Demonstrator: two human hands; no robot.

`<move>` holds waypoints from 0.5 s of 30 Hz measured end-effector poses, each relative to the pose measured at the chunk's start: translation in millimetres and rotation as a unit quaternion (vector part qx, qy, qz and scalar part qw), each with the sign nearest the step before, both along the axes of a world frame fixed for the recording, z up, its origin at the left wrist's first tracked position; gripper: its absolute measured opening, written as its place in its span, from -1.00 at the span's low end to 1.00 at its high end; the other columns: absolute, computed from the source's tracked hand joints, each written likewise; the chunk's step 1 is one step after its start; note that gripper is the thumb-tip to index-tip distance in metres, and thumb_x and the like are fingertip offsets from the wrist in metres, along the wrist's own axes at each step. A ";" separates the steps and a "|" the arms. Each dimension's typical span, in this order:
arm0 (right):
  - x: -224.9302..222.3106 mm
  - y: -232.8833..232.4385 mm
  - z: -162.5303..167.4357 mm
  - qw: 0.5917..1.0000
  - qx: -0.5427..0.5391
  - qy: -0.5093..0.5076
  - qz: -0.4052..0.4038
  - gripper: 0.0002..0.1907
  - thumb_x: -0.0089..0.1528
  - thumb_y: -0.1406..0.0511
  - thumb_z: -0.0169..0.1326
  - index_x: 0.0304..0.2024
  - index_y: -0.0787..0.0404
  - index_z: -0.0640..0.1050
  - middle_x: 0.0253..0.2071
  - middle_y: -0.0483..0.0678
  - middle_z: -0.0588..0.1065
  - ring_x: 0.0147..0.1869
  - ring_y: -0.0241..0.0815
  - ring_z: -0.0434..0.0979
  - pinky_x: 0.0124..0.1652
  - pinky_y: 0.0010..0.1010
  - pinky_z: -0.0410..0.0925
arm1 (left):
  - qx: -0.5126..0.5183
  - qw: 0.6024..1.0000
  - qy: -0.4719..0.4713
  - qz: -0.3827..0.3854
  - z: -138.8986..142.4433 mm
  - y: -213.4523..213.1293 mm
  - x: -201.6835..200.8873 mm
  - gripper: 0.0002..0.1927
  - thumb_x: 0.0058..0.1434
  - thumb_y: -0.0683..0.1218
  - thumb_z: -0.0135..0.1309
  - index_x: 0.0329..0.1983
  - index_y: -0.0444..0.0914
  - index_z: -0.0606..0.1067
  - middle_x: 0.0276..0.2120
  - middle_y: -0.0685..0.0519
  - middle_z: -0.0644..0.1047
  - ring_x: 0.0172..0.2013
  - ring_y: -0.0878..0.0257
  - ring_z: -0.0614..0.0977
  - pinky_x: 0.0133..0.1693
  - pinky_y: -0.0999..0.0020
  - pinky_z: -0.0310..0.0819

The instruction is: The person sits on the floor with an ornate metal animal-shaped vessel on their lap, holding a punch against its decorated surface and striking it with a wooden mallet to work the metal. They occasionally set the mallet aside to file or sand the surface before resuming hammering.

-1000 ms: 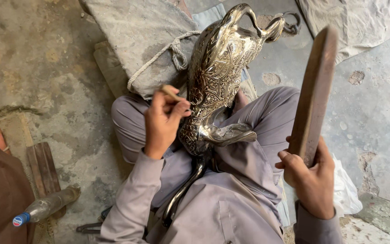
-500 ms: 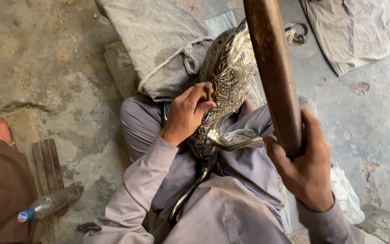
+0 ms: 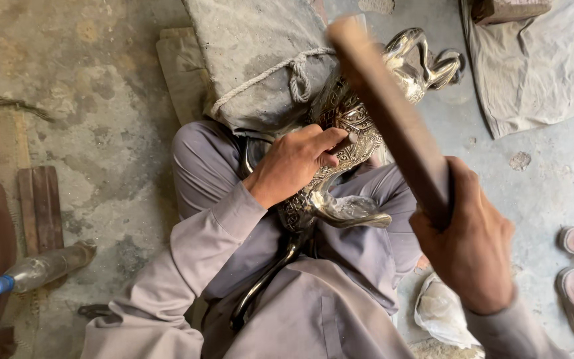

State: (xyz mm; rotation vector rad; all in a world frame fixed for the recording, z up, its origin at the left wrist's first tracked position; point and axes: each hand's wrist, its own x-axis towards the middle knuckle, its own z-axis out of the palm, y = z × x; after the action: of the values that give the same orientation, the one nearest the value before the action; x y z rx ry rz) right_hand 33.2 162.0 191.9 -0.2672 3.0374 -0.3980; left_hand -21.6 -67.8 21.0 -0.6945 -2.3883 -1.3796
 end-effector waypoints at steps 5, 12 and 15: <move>-2.2 1.7 -8.1 0.998 0.020 0.019 0.060 -0.27 0.04 0.38 0.17 0.28 0.19 0.31 -0.13 0.27 0.57 -0.22 0.28 0.61 -0.25 0.01 0.44 | 0.017 1.000 -0.018 -0.006 3.5 -3.0 2.8 -0.55 0.29 -0.18 0.24 0.21 -0.09 0.41 -0.29 -0.01 0.53 -0.32 0.05 0.63 -0.30 0.14 0.51; -7.1 15.8 -19.2 0.999 0.007 -0.023 0.040 -0.32 0.08 0.36 0.17 0.25 0.26 0.30 -0.29 0.23 0.55 -0.34 0.22 0.60 -0.37 -0.03 0.41 | 0.015 0.999 -0.033 -0.002 9.5 -0.3 1.5 -0.60 0.24 -0.13 0.27 0.13 -0.13 0.47 -0.31 -0.05 0.52 -0.33 0.03 0.64 -0.30 0.16 0.55; -7.0 20.4 -25.8 0.999 -0.039 0.003 0.038 -0.33 0.13 0.35 0.16 0.28 0.29 0.28 -0.29 0.24 0.53 -0.33 0.21 0.59 -0.33 -0.05 0.42 | -0.007 0.999 -0.031 -0.005 10.5 -0.2 0.0 -0.58 0.25 -0.17 0.25 0.17 -0.17 0.48 -0.32 -0.05 0.52 -0.32 0.01 0.64 -0.30 0.12 0.53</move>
State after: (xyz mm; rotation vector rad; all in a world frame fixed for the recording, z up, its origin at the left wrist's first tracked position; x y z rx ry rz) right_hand 26.2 182.4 166.2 -0.3862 3.0101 -0.5111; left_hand -21.6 -68.0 31.4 -0.6764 -2.4483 -1.4089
